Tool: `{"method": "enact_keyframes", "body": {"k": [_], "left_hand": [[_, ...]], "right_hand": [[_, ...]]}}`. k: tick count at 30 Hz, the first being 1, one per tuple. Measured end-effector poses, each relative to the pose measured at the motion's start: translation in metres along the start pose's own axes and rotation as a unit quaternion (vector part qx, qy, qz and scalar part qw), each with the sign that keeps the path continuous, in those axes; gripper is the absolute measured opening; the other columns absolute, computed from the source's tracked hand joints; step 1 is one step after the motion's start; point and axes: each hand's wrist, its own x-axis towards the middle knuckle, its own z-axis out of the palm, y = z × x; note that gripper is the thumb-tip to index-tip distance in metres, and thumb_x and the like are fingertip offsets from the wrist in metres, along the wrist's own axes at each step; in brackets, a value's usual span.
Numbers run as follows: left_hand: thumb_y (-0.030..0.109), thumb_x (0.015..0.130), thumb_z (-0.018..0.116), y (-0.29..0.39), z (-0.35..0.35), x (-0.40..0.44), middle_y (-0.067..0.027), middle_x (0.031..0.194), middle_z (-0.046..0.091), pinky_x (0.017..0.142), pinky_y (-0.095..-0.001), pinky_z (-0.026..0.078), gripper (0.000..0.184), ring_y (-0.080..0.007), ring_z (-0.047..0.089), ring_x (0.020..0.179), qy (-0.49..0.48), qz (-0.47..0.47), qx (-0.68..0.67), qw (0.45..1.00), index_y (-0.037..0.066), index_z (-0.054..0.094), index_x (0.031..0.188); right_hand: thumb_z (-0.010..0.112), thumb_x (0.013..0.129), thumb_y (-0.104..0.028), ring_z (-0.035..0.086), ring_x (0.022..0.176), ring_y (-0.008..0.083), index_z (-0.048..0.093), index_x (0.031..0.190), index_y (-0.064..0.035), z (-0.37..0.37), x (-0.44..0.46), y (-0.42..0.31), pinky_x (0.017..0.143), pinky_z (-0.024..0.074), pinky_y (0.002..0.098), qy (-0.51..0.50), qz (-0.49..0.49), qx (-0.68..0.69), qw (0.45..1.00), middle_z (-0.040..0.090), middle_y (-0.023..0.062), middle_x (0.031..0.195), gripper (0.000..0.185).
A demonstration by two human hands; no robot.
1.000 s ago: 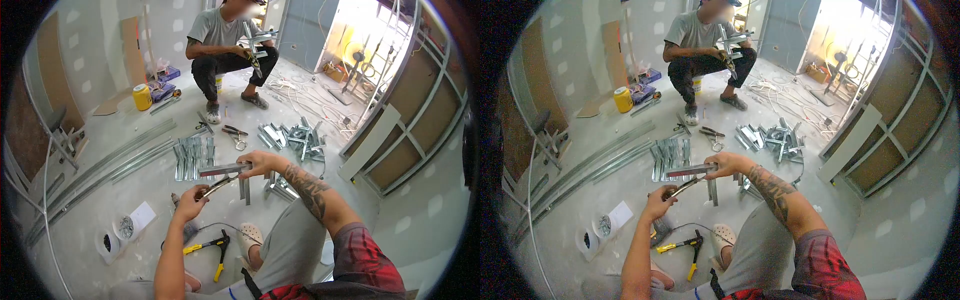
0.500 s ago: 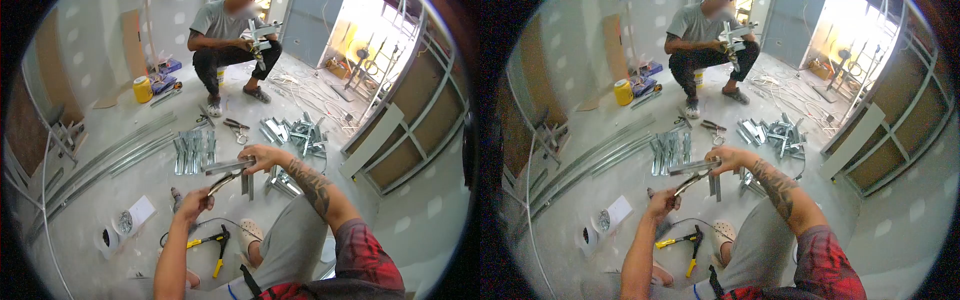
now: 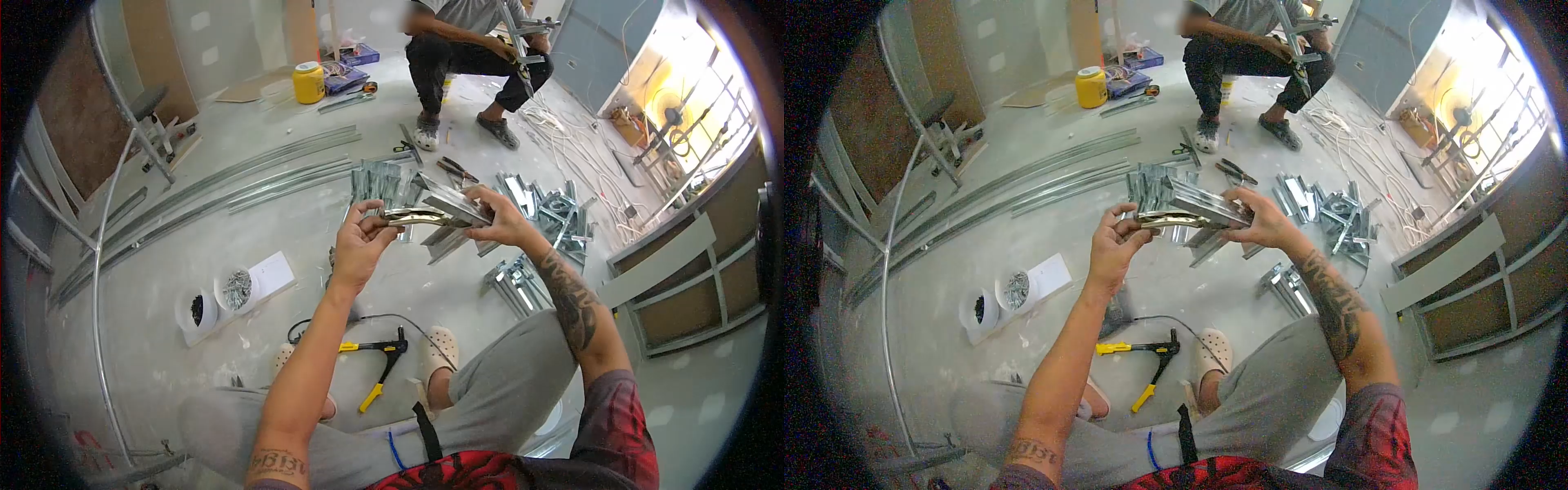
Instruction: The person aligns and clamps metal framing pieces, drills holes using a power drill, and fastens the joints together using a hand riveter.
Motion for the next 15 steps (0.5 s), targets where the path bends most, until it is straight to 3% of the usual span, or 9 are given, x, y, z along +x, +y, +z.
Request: {"method": "enact_keyframes", "body": {"k": [1, 5, 8, 10, 11, 13, 15], "left_hand": [[0.0, 0.089, 0.06, 0.002, 0.0, 0.0, -0.0137, 0.103, 0.067, 0.084, -0.0301, 0.052, 0.038, -0.0196, 0.066, 0.094, 0.009, 0.016, 0.014, 1.0, 0.0, 0.045, 0.124], [0.001, 0.09, 0.059, 0.008, -0.007, 0.002, -0.0138, 0.103, 0.067, 0.083, -0.0307, 0.053, 0.041, -0.0198, 0.066, 0.095, 0.009, -0.001, -0.017, 1.0, 0.0, 0.043, 0.127], [0.002, 0.091, 0.058, 0.014, -0.01, 0.006, -0.0143, 0.102, 0.067, 0.082, -0.0314, 0.054, 0.041, -0.0201, 0.066, 0.094, -0.037, -0.057, -0.126, 0.99, -0.002, 0.043, 0.129], [0.001, 0.091, 0.059, 0.015, -0.003, 0.003, -0.0129, 0.098, 0.067, 0.079, -0.0272, 0.054, 0.036, -0.0175, 0.066, 0.09, 0.008, 0.009, -0.053, 0.999, -0.002, 0.048, 0.125], [0.001, 0.091, 0.059, 0.015, 0.001, 0.001, -0.0129, 0.098, 0.067, 0.079, -0.0272, 0.054, 0.036, -0.0175, 0.066, 0.09, -0.001, 0.01, -0.056, 0.998, -0.002, 0.048, 0.125], [0.004, 0.09, 0.062, 0.015, 0.011, 0.002, -0.0134, 0.098, 0.066, 0.078, -0.0274, 0.054, 0.036, -0.0174, 0.066, 0.09, 0.104, 0.099, 0.155, 0.977, -0.005, 0.052, 0.123], [0.005, 0.09, 0.064, 0.01, 0.008, 0.004, -0.0128, 0.099, 0.066, 0.079, -0.0273, 0.054, 0.038, -0.0168, 0.065, 0.09, 0.127, 0.074, 0.081, 0.986, -0.006, 0.052, 0.123]], "right_hand": [[0.083, 0.067, -0.027, 0.062, 0.09, 0.0224, 0.057, 0.114, -0.0029, 0.0, 0.001, -0.002, 0.083, 0.0484, 0.0338, 0.019, -0.043, -0.011, 0.999, 0.062, 0.0107, 0.1, 0.058], [0.083, 0.066, -0.026, 0.061, 0.089, 0.0203, 0.057, 0.114, -0.0039, 0.002, 0.002, -0.004, 0.082, 0.0483, 0.0321, 0.03, -0.049, -0.018, 0.998, 0.062, 0.0089, 0.098, 0.059], [0.085, 0.065, -0.03, 0.053, 0.088, 0.0167, 0.053, 0.121, -0.0045, 0.0, 0.002, -0.006, 0.081, 0.0443, 0.0299, -0.007, 0.005, 0.031, 0.999, 0.059, 0.0094, 0.111, 0.069], [0.085, 0.065, -0.03, 0.053, 0.088, 0.0152, 0.053, 0.121, -0.0049, 0.003, -0.001, -0.011, 0.08, 0.0454, 0.0301, -0.014, 0.06, 0.095, 0.994, 0.058, 0.0083, 0.107, 0.07], [0.086, 0.064, -0.031, 0.053, 0.087, 0.0135, 0.053, 0.122, -0.0045, 0.006, 0.0, -0.012, 0.08, 0.0462, 0.0305, 0.009, 0.045, 0.039, 0.998, 0.057, 0.0073, 0.103, 0.071], [0.085, 0.064, -0.026, 0.059, 0.093, 0.0206, 0.056, 0.114, -0.0057, 0.012, -0.001, -0.014, 0.083, 0.0493, 0.0335, 0.058, 0.008, 0.024, 0.998, 0.059, 0.0127, 0.104, 0.061], [0.085, 0.063, -0.028, 0.058, 0.095, 0.0242, 0.056, 0.109, -0.006, 0.018, 0.001, -0.018, 0.084, 0.0491, 0.0356, 0.076, -0.012, 0.009, 0.997, 0.057, 0.0138, 0.106, 0.058]]}}
